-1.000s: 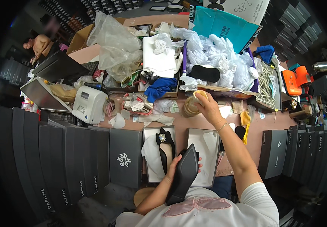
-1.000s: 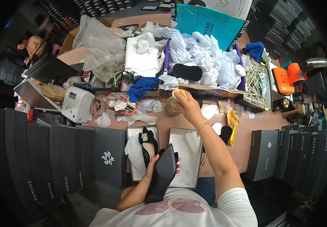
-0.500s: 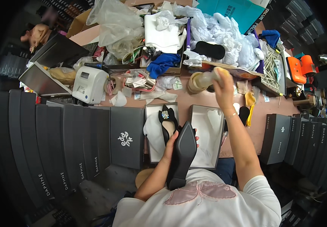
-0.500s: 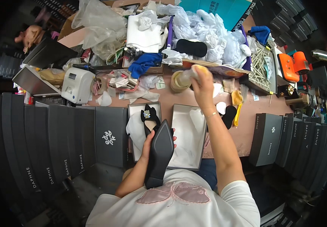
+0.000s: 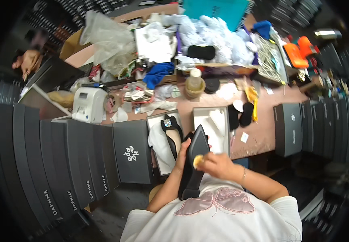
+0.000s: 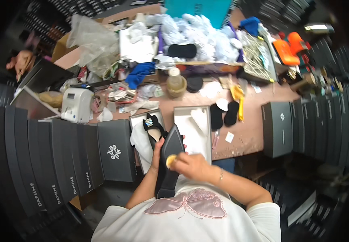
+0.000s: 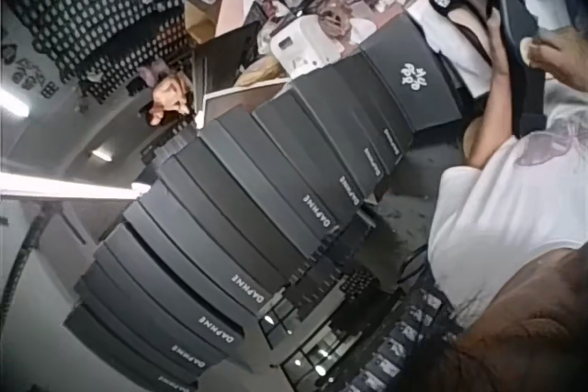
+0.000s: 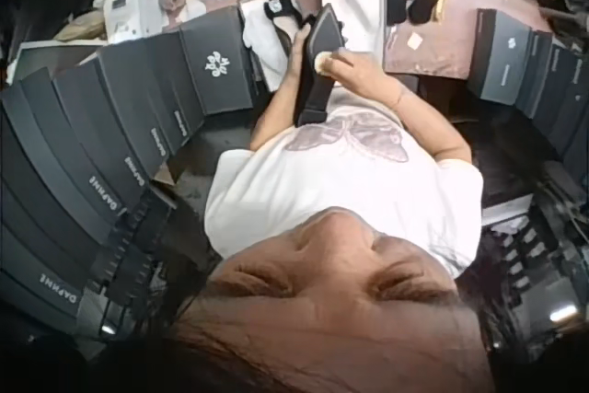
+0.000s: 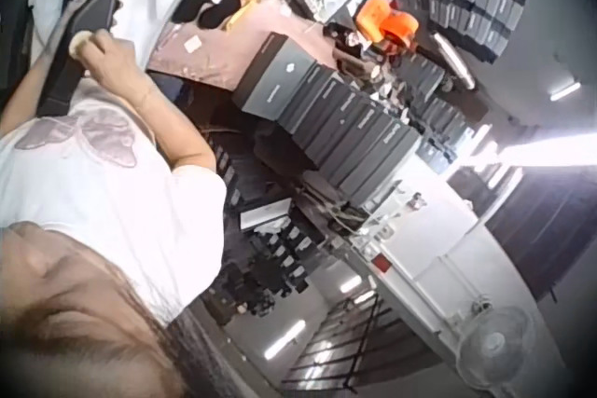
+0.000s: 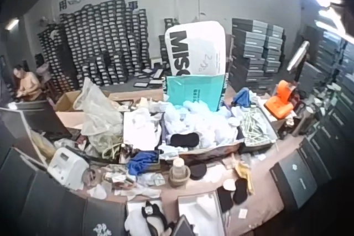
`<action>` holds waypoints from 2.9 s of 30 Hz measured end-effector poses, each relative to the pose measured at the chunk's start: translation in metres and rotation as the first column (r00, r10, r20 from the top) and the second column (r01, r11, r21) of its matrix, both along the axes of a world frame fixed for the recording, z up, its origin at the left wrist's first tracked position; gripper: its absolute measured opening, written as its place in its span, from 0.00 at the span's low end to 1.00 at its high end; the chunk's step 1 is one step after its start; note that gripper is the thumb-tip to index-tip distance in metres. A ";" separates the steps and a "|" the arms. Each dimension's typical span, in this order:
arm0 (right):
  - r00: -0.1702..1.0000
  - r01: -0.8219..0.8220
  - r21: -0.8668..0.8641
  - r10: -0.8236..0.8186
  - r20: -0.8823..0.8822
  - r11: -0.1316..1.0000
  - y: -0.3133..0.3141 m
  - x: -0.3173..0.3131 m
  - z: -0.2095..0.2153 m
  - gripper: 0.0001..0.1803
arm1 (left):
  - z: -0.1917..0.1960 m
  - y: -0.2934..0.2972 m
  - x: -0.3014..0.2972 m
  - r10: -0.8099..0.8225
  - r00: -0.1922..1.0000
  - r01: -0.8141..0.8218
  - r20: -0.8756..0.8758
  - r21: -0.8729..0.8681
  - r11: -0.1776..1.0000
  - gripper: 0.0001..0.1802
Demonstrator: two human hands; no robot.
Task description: The person is cleaning and packing a pair of shoes into a box with protective materials.
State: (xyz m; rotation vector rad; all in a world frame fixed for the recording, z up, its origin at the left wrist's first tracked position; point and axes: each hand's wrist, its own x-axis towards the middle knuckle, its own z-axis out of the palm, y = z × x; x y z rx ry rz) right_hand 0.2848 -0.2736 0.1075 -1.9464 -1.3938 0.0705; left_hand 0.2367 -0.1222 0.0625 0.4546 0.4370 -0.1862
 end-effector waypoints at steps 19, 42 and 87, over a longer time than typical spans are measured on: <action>0.943 0.295 -0.038 -0.285 0.174 0.955 0.004 0.029 0.008 0.05 | 0.009 -0.015 -0.008 -0.206 0.978 0.206 0.023 0.017 0.978 0.35; 0.819 0.566 0.065 -0.552 -0.154 0.822 -0.051 0.062 -0.007 0.06 | 0.017 -0.049 0.006 -0.260 0.966 0.260 0.001 -0.028 0.965 0.40; 0.868 0.381 -0.085 -0.388 -0.309 0.920 -0.019 0.164 -0.043 0.24 | -0.038 -0.031 0.024 0.156 0.987 -0.162 -0.043 -0.169 0.972 0.43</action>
